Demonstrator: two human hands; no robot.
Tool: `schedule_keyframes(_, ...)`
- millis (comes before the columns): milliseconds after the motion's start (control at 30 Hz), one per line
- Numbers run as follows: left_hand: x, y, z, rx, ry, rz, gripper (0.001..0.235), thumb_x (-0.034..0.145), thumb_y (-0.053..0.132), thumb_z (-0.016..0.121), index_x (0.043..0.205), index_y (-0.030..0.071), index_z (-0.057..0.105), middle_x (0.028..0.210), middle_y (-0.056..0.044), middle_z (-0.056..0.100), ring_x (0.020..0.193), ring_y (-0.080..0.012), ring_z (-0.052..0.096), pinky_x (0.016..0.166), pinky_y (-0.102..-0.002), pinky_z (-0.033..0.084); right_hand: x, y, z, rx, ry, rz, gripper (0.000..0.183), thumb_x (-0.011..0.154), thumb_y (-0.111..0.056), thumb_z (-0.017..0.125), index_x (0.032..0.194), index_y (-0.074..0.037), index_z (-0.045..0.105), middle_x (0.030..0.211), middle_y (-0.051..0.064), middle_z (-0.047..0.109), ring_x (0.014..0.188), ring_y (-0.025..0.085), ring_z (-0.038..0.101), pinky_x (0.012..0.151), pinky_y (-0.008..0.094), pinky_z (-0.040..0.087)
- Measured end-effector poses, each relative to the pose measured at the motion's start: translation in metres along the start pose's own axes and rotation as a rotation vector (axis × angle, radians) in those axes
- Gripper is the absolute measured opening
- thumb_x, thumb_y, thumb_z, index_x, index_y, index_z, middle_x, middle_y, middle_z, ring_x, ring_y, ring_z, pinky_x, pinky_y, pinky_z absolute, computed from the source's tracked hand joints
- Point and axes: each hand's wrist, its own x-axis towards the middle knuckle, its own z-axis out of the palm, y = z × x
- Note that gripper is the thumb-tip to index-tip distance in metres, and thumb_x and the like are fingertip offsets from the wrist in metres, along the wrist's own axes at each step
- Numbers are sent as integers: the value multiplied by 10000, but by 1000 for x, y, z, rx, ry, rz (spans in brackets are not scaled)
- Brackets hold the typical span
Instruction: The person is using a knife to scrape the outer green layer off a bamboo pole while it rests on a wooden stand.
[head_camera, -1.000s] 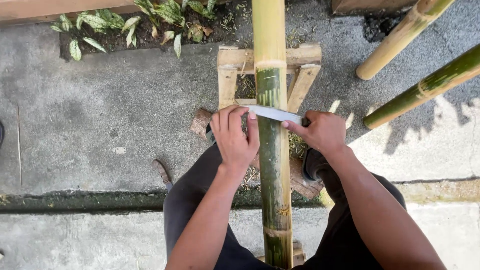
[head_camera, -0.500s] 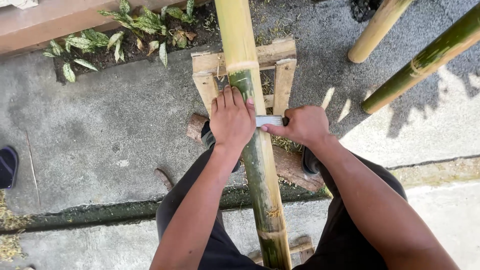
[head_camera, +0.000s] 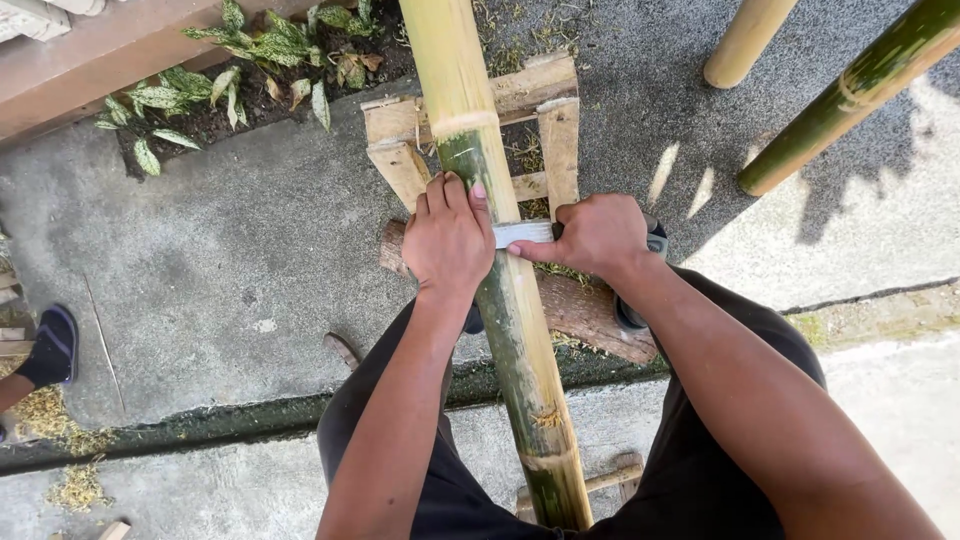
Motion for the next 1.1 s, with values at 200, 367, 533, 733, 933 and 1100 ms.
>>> schedule_keyframes(200, 1, -1, 2, 30, 4, 4, 425, 1065, 334, 445, 1251, -19, 593, 1242, -202, 648, 999, -376, 691, 830, -486, 556, 0, -3, -4, 3, -14, 13, 877, 668, -987, 534, 524, -132, 665, 447, 57, 585, 439, 249, 632, 463, 396, 509)
schedule_keyframes(367, 0, -1, 3, 41, 12, 8, 403, 1081, 338, 446, 1235, -2, 595, 1241, -190, 654, 995, -370, 701, 839, -490, 551, 0, 0, 1, 9, -7, 6, 884, 678, -990, 532, 527, -130, 668, 446, 52, 578, 443, 241, 629, 466, 387, 504)
schedule_keyframes(533, 2, -1, 2, 53, -26, -1, 398, 1070, 338, 454, 1217, 1, 606, 1219, -189, 664, 966, -372, 701, 830, -498, 543, 1, -1, -4, -3, -7, 0, 881, 682, -987, 532, 531, -133, 685, 441, 48, 570, 444, 233, 627, 458, 385, 499)
schedule_keyframes(733, 1, -4, 4, 37, 58, 22, 367, 1091, 318, 447, 1207, 10, 610, 1215, -182, 670, 977, -354, 708, 827, -490, 542, 4, -2, -6, -8, -31, -2, 885, 685, -993, 520, 540, -137, 696, 446, 45, 574, 445, 233, 631, 460, 384, 501)
schedule_keyframes(933, 28, -7, -3, 48, -24, -6, 327, 1118, 318, 458, 981, 77, 633, 969, -132, 691, 834, -332, 705, 785, -475, 529, 23, 0, 3, -19, -3, 26, 896, 690, -1010, 505, 591, -143, 711, 472, 40, 592, 467, 228, 650, 481, 388, 522)
schedule_keyframes(1100, 51, -17, 4, 135, 190, 120, 338, 1088, 354, 469, 951, 77, 607, 977, -145, 695, 755, -325, 694, 692, -458, 514, 52, -4, -14, -25, -26, 60, 902, 702, -1020, 472, 606, -160, 727, 495, 28, 603, 505, 212, 659, 499, 380, 519)
